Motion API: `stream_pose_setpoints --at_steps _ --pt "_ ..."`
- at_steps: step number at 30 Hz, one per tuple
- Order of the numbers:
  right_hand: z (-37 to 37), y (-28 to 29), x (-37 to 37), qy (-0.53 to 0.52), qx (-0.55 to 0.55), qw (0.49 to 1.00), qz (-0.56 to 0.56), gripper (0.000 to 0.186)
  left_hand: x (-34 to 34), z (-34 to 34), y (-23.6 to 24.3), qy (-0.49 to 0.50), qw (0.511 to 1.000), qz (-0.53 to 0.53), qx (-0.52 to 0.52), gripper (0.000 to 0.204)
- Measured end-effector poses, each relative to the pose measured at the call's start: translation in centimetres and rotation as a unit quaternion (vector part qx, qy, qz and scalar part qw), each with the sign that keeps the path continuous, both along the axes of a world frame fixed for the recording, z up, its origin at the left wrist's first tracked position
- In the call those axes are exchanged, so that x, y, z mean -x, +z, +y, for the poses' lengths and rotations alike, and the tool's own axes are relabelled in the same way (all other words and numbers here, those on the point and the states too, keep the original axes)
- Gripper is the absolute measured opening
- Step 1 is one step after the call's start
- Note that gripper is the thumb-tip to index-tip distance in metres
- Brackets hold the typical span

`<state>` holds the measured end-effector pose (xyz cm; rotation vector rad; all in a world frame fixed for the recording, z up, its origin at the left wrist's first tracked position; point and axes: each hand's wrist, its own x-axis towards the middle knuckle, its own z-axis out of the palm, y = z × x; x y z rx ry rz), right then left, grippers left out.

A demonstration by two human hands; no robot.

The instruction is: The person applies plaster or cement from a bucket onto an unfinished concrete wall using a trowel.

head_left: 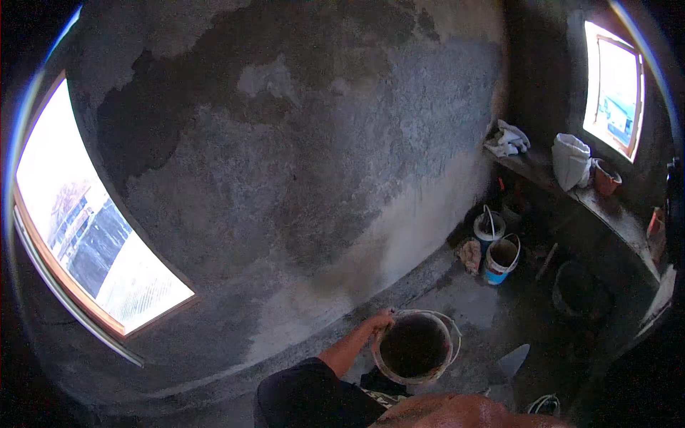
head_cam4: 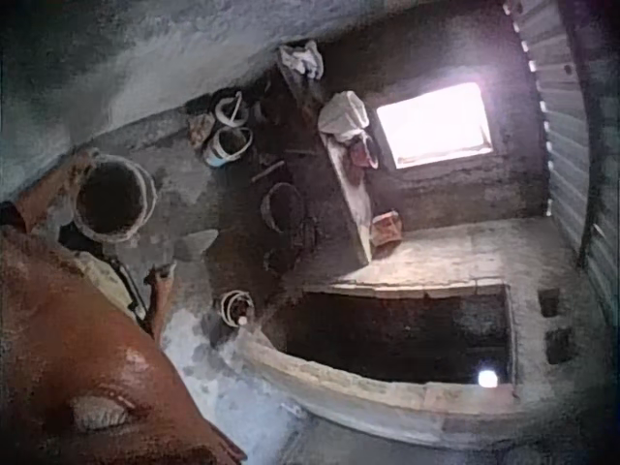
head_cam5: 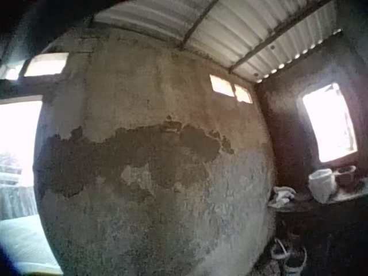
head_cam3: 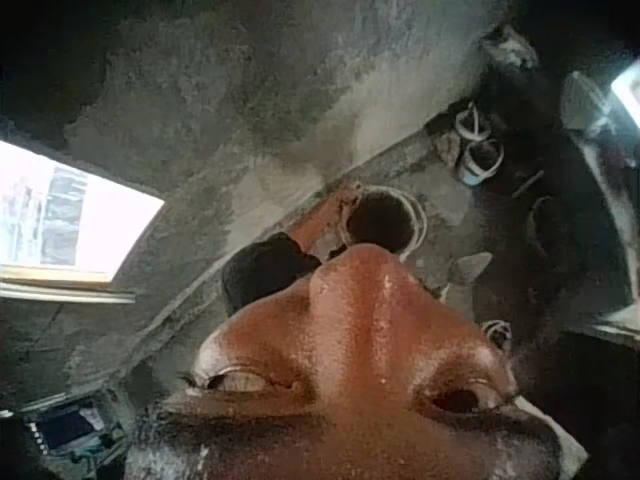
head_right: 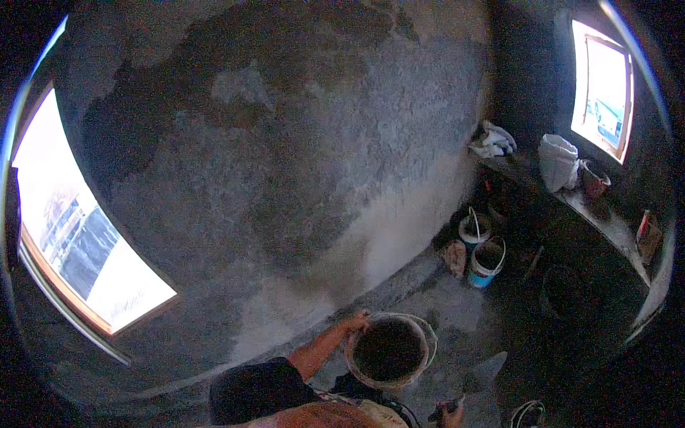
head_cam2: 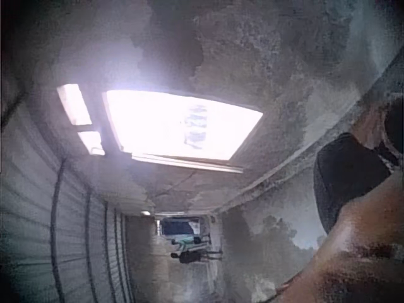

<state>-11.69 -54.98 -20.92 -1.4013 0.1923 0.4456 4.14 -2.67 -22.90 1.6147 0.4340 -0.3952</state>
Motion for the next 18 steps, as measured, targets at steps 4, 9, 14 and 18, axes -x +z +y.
stream_pose_setpoints --at_steps 4,9,14,18 --pt "0.8 -0.5 -0.7 -0.065 0.245 0.962 -0.099 0.089 -0.6 -1.3 2.2 -0.121 0.978 -0.095 -0.139 0.058" --pt "1.3 0.1 -2.8 -0.069 0.293 0.950 -0.081 0.064 -0.3 -4.6 3.8 -0.175 0.959 -0.170 -0.145 0.065" --pt "3.0 5.8 -3.3 -0.081 0.343 0.933 -0.070 0.043 0.8 -6.7 9.3 -0.231 0.939 -0.203 -0.150 0.071" --pt "3.6 6.0 -3.9 -0.063 0.459 0.884 -0.068 0.037 0.4 -7.6 10.6 -0.213 0.936 -0.207 -0.187 0.070"
